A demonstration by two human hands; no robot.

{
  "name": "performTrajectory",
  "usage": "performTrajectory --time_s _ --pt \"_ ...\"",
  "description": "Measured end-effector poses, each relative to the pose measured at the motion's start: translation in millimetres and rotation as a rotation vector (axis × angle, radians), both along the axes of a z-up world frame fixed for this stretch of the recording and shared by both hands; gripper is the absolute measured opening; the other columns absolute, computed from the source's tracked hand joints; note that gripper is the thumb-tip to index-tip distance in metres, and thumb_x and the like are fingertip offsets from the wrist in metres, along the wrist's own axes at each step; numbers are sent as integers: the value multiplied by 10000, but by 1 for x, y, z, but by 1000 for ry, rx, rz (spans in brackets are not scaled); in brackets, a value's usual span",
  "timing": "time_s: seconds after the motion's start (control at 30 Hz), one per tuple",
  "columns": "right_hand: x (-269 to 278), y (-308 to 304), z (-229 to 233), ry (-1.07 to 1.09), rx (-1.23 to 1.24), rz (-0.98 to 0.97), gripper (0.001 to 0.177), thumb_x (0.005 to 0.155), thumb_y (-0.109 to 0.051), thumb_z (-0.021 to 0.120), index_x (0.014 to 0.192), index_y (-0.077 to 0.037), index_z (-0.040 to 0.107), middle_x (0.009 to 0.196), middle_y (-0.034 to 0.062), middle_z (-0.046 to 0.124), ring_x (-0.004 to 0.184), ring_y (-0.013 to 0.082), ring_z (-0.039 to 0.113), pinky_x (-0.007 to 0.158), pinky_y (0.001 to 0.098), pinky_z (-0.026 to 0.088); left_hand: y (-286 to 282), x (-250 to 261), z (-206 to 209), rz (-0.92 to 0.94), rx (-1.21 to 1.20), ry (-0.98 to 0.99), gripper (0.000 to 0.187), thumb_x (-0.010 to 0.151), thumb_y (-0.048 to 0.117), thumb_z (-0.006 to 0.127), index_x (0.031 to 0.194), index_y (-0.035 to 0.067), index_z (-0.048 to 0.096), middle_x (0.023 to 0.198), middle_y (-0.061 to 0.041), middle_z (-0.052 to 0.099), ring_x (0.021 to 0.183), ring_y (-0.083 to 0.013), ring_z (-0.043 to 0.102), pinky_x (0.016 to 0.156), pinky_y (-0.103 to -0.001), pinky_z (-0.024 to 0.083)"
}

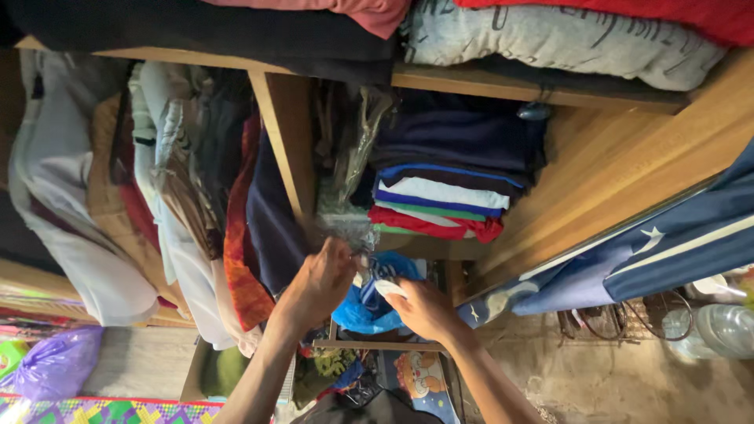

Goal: The person organizes items inside a wooden wardrobe. They handle a blue plastic bag, a small white container, a black strap, a packaged item, and a white paper, placing them into a lower shelf or drawer.

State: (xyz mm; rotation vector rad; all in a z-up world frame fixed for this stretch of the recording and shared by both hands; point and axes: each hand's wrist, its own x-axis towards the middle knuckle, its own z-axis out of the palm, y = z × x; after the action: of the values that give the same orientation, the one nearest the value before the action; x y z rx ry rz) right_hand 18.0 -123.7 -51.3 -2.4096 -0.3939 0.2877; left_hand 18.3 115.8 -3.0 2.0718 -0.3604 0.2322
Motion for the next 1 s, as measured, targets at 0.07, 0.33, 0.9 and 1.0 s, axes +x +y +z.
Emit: performTrajectory --time_s 0.07,0.33,0.9,1.0 --pt "0 0 -15 -181 -136 15 447 885 -332 715 1216 -36 667 966 202 751 853 365 724 700 466 578 2 2 1 -28 -62 -13 219 942 122 625 1084 -1 511 848 -193 740 801 -357 752 660 -425 578" --pt "-2 -23 29 -119 525 14 440 1014 -319 593 1392 -93 594 1136 92 776 769 123 661 585 248 565 -8 3 12 -201 -560 479 196 1040 186 515 1136 15 528 942 -141 744 881 -219 790 728 -336 659" --pt "-4 -24 21 592 1165 -365 236 1009 -282 646 917 -68 613 728 100 686 395 41 388 351 208 263 -60 -3 -27 -197 -641 661 390 1062 238 514 1340 -2 645 922 -60 745 758 -117 715 665 -283 627" --pt "-3 -11 34 450 1038 -346 230 1006 -278 686 970 -54 644 736 30 645 454 24 406 387 210 289 -61 -9 -20 -282 -593 545 363 1020 186 613 1315 -24 637 915 -96 717 767 -116 673 659 -295 592"
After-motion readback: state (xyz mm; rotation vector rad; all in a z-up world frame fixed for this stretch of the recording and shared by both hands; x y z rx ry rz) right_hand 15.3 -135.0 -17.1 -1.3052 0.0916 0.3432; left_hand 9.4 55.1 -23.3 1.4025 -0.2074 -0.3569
